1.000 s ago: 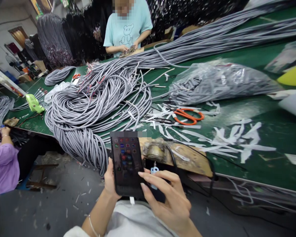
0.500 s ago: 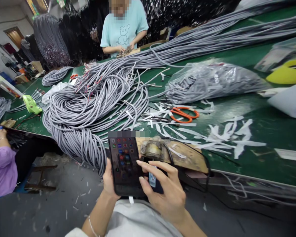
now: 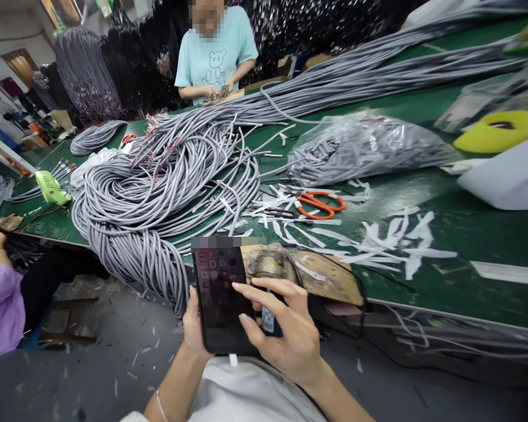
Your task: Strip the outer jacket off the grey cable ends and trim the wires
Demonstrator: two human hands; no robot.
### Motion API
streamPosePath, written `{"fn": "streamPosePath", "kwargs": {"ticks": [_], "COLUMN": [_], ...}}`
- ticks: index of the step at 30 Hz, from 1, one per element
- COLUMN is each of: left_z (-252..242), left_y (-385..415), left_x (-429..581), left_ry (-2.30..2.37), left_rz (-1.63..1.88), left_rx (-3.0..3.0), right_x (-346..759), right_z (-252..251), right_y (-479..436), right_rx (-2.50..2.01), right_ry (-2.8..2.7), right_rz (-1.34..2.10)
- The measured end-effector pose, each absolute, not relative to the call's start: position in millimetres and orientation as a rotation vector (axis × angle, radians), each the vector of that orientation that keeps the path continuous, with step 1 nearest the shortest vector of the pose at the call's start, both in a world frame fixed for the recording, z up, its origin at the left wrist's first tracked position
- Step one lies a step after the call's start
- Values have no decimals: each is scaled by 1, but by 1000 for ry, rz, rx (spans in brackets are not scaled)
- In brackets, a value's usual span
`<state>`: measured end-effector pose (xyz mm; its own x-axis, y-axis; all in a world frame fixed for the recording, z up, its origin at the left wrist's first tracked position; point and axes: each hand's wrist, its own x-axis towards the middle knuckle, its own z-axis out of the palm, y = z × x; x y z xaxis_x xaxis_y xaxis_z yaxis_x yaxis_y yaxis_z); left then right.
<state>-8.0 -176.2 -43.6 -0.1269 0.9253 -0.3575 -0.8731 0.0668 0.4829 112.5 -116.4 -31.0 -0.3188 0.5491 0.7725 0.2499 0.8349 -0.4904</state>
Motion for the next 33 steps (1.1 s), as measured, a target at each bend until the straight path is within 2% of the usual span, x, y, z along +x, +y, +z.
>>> {"fn": "streamPosePath", "kwargs": {"ticks": [12,23,33], "left_z": [-38,-33,-33], "left_y": [-176,-176,-175], "left_x": [-7,-11,-10], "left_ry": [599,592,603], "left_rz": [1437,1266,1275], "left_rx": [128,249,246], "right_x": [115,115,113], "right_z": [-35,-53,-58], "right_y": [-111,-94,-90], "right_rx": [-642,-769,-899], "right_ry": [-1887,-1453,-1442], "right_rz": [314,850,876]}}
